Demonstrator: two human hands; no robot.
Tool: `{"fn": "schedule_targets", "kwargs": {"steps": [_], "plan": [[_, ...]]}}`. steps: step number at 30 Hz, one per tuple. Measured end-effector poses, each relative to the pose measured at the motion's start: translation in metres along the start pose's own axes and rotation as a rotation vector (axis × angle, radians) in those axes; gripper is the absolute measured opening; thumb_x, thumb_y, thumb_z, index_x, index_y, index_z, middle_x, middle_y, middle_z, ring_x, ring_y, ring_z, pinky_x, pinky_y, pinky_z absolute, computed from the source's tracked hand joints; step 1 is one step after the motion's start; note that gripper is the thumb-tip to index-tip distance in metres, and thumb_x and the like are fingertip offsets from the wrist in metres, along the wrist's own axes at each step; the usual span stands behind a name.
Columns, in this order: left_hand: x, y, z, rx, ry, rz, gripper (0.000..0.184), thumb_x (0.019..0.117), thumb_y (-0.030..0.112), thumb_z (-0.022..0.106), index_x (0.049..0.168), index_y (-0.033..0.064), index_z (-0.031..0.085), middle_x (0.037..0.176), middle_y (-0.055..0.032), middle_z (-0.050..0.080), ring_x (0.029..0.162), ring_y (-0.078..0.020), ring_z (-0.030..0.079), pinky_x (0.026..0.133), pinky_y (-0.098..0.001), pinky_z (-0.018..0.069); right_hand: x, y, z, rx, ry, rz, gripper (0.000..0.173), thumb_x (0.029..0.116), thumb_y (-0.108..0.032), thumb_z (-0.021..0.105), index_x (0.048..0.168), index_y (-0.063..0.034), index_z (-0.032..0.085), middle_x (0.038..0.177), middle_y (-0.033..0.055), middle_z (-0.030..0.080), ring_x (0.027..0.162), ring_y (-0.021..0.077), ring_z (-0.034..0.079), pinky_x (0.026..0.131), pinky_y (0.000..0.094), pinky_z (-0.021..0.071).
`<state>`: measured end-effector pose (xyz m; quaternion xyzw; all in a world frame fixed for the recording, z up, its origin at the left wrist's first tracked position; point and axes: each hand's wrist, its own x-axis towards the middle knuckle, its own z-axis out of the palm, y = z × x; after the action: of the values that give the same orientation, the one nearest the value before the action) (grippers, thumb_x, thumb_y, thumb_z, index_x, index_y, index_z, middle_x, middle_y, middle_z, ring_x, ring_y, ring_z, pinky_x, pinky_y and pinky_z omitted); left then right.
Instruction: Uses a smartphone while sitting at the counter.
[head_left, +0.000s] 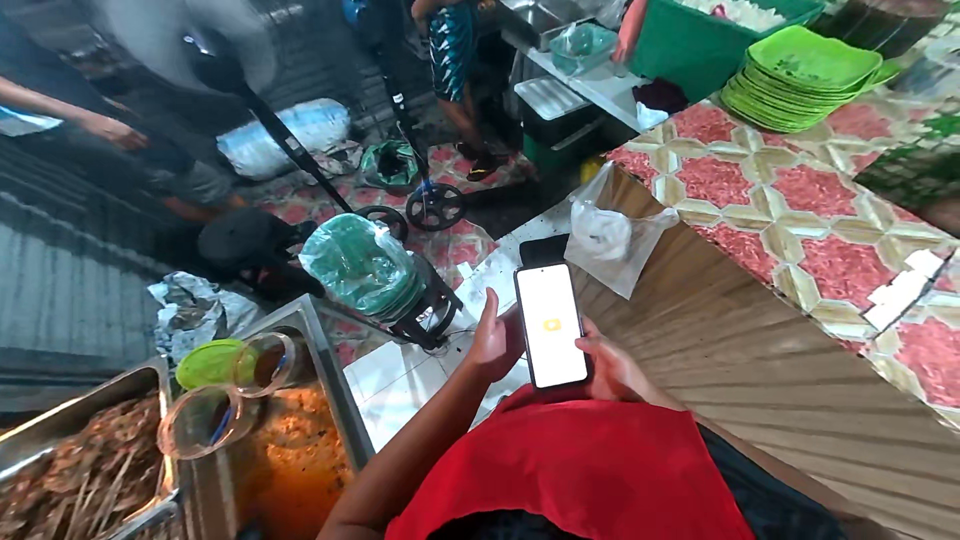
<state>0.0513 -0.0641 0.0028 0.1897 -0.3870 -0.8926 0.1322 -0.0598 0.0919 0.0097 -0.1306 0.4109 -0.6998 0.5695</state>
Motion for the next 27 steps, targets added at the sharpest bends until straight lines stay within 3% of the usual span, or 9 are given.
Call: {"fn": "schedule_targets", "kwargs": {"steps": [3,6,8,10,13,15,19,24,27], "plan": [[-0.006,-0.011,0.005,0.022,-0.018,-0.061,0.075,0.1070,0.048,-0.005,0.145,0.0045,0.043,0.119,-0.0056,0.070,0.109,-0.0130,0.068,0.096,-0.0334,0.0566,0.000,-0.001,-0.001,-0.045,0.094,-0.005,0.056,0.0991,-0.014,0.034,0.154,-0.0132,0.025,0.127,0.0093,0.064,0.112,0.0196,0.068,0.091,0.0432,0.0605],[-0.011,-0.025,0.011,-0.054,-0.045,-0.042,0.058,0.1117,0.037,0.004,0.140,0.0079,0.045,0.119,-0.0051,0.071,0.111,-0.0149,0.068,0.097,-0.0369,0.0573,0.006,0.000,-0.003,-0.300,0.232,-0.102,0.053,0.1000,-0.023,0.042,0.148,-0.0021,0.039,0.129,0.0101,0.063,0.113,0.0126,0.065,0.095,0.0332,0.0574],[-0.015,-0.022,0.022,-0.111,-0.015,-0.049,0.053,0.1121,0.032,0.004,0.132,0.0117,0.049,0.110,-0.0001,0.074,0.105,-0.0114,0.071,0.092,-0.0339,0.0597,0.011,-0.001,-0.012,-0.551,0.249,-0.192,0.052,0.0990,-0.030,0.045,0.139,0.0024,0.052,0.142,0.0134,0.053,0.128,0.0141,0.054,0.108,0.0330,0.0472],[-0.015,-0.017,0.027,-0.135,0.003,-0.043,0.053,0.1119,0.029,0.004,0.125,0.0133,0.052,0.104,0.0031,0.075,0.100,-0.0083,0.072,0.089,-0.0304,0.0610,0.015,-0.005,-0.025,-0.698,0.207,-0.266,0.053,0.1008,-0.036,0.043,0.134,0.0012,0.061,0.153,0.0174,0.043,0.140,0.0217,0.042,0.116,0.0409,0.0364],[-0.009,-0.020,0.023,-0.183,0.014,0.011,0.055,0.1123,0.031,0.006,0.125,0.0133,0.057,0.106,0.0006,0.076,0.101,-0.0093,0.072,0.090,-0.0308,0.0610,0.016,-0.014,-0.033,-0.632,0.135,-0.294,0.053,0.1079,-0.035,0.036,0.152,-0.0070,0.045,0.149,0.0092,0.052,0.130,0.0126,0.056,0.108,0.0322,0.0491],[-0.006,-0.021,0.023,-0.226,0.053,0.013,0.055,0.1125,0.033,0.007,0.125,0.0119,0.057,0.106,-0.0026,0.075,0.101,-0.0121,0.072,0.089,-0.0334,0.0608,0.020,-0.017,-0.036,-0.595,0.082,-0.361,0.055,0.1083,-0.035,0.036,0.158,-0.0103,0.038,0.143,0.0074,0.058,0.122,0.0120,0.061,0.103,0.0317,0.0523],[-0.004,-0.022,0.020,-0.282,0.004,-0.001,0.054,0.1124,0.034,0.008,0.131,0.0136,0.055,0.112,-0.0048,0.074,0.107,-0.0162,0.071,0.092,-0.0377,0.0597,0.021,-0.023,-0.037,-0.663,0.080,-0.430,0.051,0.1084,-0.032,0.038,0.155,-0.0124,0.045,0.137,0.0054,0.064,0.118,0.0099,0.063,0.099,0.0301,0.0540],[-0.004,-0.022,0.024,-0.321,-0.060,-0.016,0.060,0.1110,0.042,0.008,0.126,0.0155,0.059,0.111,-0.0063,0.075,0.106,-0.0175,0.072,0.092,-0.0390,0.0605,0.019,-0.022,-0.035,-0.719,0.081,-0.532,0.050,0.1081,-0.028,0.041,0.153,-0.0069,0.046,0.144,0.0057,0.060,0.125,0.0091,0.060,0.105,0.0297,0.0508],[-0.001,-0.029,0.017,-0.367,-0.134,-0.010,0.061,0.1095,0.050,0.013,0.125,0.0170,0.062,0.114,-0.0077,0.075,0.109,-0.0194,0.072,0.094,-0.0414,0.0596,0.020,-0.018,-0.034,-0.705,0.112,-0.581,0.047,0.1081,-0.027,0.042,0.150,-0.0058,0.051,0.137,0.0075,0.062,0.122,0.0118,0.062,0.102,0.0311,0.0533]]}}
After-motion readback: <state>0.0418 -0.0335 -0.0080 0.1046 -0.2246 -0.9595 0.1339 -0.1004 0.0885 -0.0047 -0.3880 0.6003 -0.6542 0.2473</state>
